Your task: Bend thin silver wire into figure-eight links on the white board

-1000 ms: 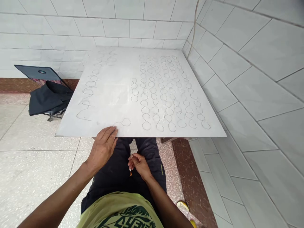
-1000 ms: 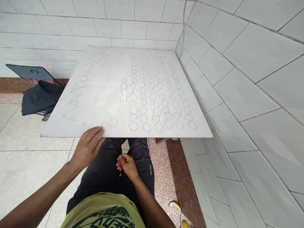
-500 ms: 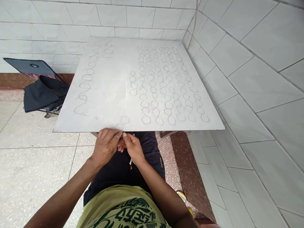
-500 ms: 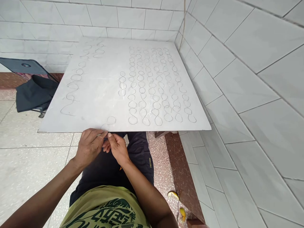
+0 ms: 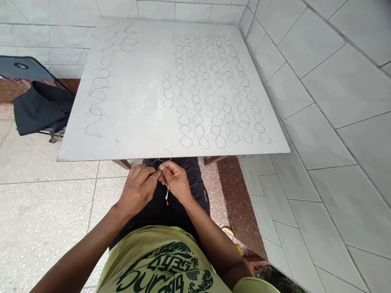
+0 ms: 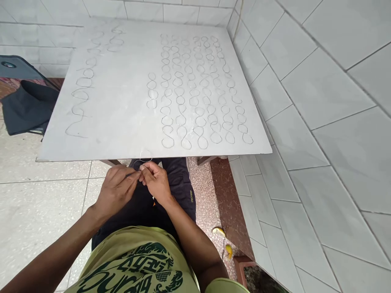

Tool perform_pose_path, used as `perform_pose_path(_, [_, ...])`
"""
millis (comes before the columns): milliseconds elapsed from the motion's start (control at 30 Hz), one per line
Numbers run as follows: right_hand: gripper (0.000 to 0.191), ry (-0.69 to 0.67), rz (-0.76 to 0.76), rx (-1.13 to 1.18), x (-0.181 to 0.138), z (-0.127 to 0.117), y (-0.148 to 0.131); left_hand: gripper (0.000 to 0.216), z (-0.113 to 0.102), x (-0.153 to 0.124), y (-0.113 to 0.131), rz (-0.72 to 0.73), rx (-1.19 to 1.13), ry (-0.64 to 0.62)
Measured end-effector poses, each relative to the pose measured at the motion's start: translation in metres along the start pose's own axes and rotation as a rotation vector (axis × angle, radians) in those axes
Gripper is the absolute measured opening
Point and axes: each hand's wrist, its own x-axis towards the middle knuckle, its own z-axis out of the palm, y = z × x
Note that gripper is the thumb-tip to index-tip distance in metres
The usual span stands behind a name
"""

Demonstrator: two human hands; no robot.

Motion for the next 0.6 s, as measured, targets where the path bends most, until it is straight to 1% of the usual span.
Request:
perform_pose_path(67, [0.027,-0.029,-0.028,-0.070,-0.004,-0.004,-0.004,0.031,-0.004,0.001,0.009,-0.221,-0.082,0.097])
perform_pose_path(100, [0.027,-0.043,-0.033,-0.092,-0.006,-0.006,-0.005,0.029,-0.006,0.002,0.012,-0.362,-0.147,0.128])
perform_pose_path(133, [0.028,-0.057,-0.034,-0.107,-0.007,-0.008,-0.006,0.028,-0.007,0.004,0.015,-0.513,-0.235,0.132])
perform_pose_path(200, [0.029,-0.082,-0.026,-0.133,-0.009,-0.011,-0.007,0.031,-0.010,0.008,0.016,-0.787,-0.490,0.057])
perform_pose_path(267, [0.030,-0.111,-0.019,-0.155,-0.011,-0.013,-0.006,0.035,-0.009,0.011,0.012,-0.962,-0.786,-0.038])
perform_pose_path(333, [0.029,-0.138,-0.013,-0.174,-0.012,-0.015,-0.004,0.034,-0.007,0.014,0.005,-1.046,-1.030,-0.076])
perform_pose_path(433, [0.031,-0.127,0.014,-0.188,-0.012,-0.016,0.000,0.029,-0.002,0.015,-0.002,-1.081,-1.244,-0.072])
perform_pose_path(500, [0.033,-0.083,0.050,-0.158,-0.011,-0.015,0.003,0.027,0.003,0.013,-0.003,-1.072,-1.288,-0.053])
perform_pose_path(600, [0.036,-0.006,0.114,-0.072,-0.008,-0.013,0.007,0.025,0.011,0.008,0.000,-1.034,-1.246,-0.012])
